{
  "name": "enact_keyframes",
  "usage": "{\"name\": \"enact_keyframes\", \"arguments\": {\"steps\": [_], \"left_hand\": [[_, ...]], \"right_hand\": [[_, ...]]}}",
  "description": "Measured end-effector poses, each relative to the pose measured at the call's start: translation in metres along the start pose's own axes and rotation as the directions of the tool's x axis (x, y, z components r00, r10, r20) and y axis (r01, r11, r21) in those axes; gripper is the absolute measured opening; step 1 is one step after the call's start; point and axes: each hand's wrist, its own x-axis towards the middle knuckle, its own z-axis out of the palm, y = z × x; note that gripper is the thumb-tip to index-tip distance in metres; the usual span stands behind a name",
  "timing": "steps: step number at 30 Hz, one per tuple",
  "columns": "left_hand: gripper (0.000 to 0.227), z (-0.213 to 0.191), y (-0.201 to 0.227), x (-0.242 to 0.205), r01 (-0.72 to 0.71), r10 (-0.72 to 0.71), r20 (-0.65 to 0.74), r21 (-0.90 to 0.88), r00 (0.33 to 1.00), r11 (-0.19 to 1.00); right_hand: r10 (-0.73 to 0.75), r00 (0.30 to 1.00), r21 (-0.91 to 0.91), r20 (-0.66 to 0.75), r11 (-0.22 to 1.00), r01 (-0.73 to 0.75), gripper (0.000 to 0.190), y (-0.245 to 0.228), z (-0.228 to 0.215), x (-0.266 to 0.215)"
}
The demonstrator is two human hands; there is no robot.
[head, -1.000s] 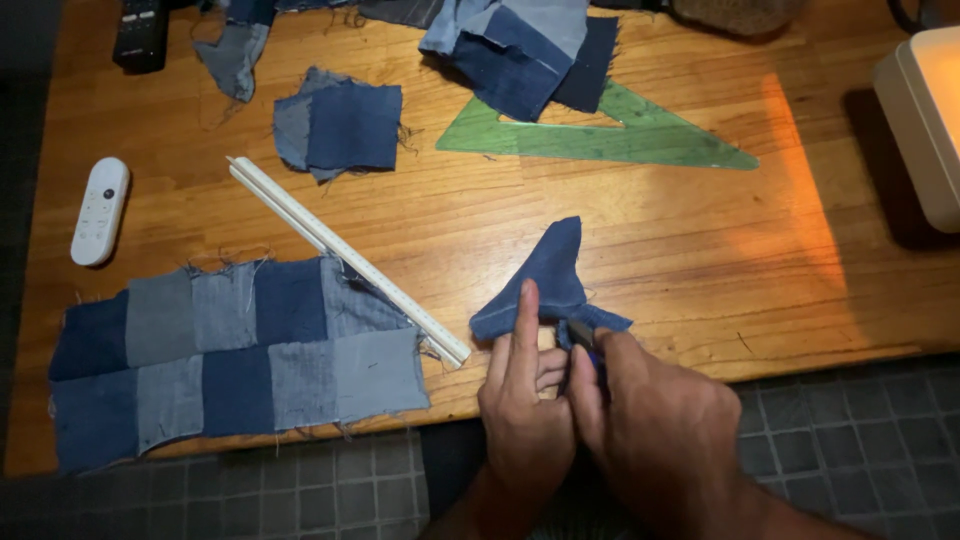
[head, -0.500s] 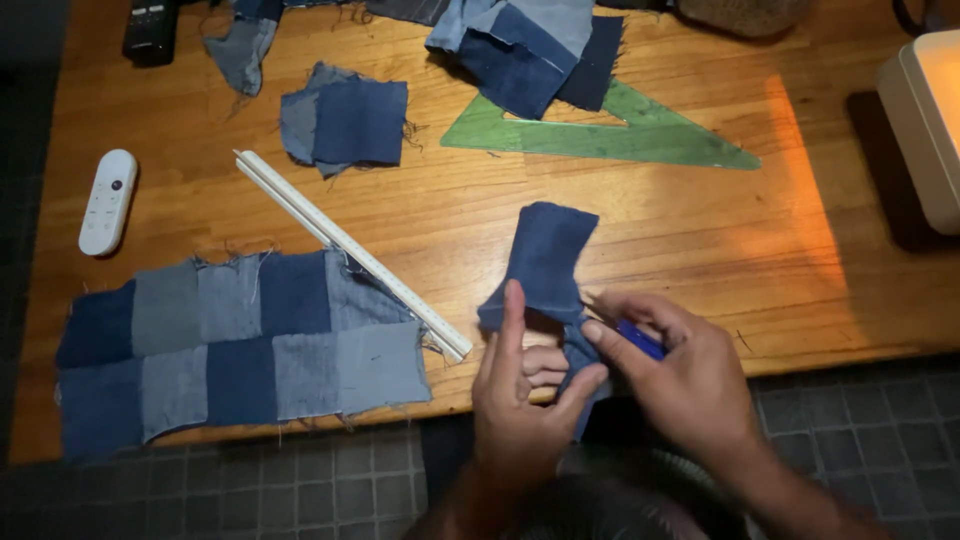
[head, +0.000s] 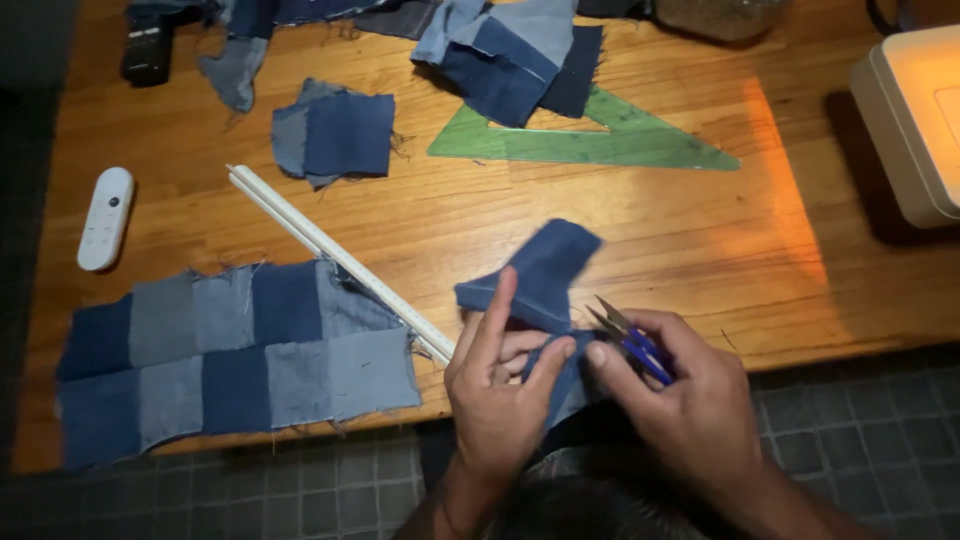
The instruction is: Cutting and measuring denim fabric scraps to prepare for sewing patchwork
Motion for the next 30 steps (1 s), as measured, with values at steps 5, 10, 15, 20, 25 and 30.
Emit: {"name": "enact_keyframes", "arguments": {"steps": [5, 10, 15, 20, 25, 30], "left_hand": [[0.084, 0.006, -0.008, -0.003, -0.222, 0.238, -0.037, 0.239, 0.971, 0.945], [0.076, 0.009, -0.011, -0.003, -0.379, 0.403, 0.008, 0.355, 0.915, 0.855], [0.081, 0.009, -0.016, -0.005, -0.336, 0.358, 0.000, 0.348, 0.934, 0.875], [0.081, 0.011, -0.019, -0.005, -0.336, 0.365, -0.013, 0.361, 0.931, 0.870], [0.079, 0.010, -0.018, -0.004, -0.356, 0.391, -0.021, 0.367, 0.920, 0.859], [0.102, 0.008, -0.018, -0.002, -0.282, 0.293, 0.010, 0.305, 0.956, 0.910]], "right_hand": [[-0.315, 0.948, -0.370, 0.035, 0.878, 0.305, 0.038, 0.007, 0.004, -0.023], [-0.559, 0.828, -0.652, -0.048, 0.645, 0.398, 0.020, 0.006, 0.020, -0.027], [-0.488, 0.873, -0.720, -0.007, 0.608, 0.334, 0.026, 0.007, 0.032, -0.024], [-0.529, 0.848, -0.711, -0.033, 0.609, 0.352, 0.024, 0.000, 0.032, -0.025], [-0.584, 0.812, -0.709, -0.019, 0.580, 0.400, 0.027, -0.002, 0.030, -0.025], [-0.558, 0.828, -0.712, -0.053, 0.603, 0.361, 0.022, -0.007, 0.027, -0.028]]}}
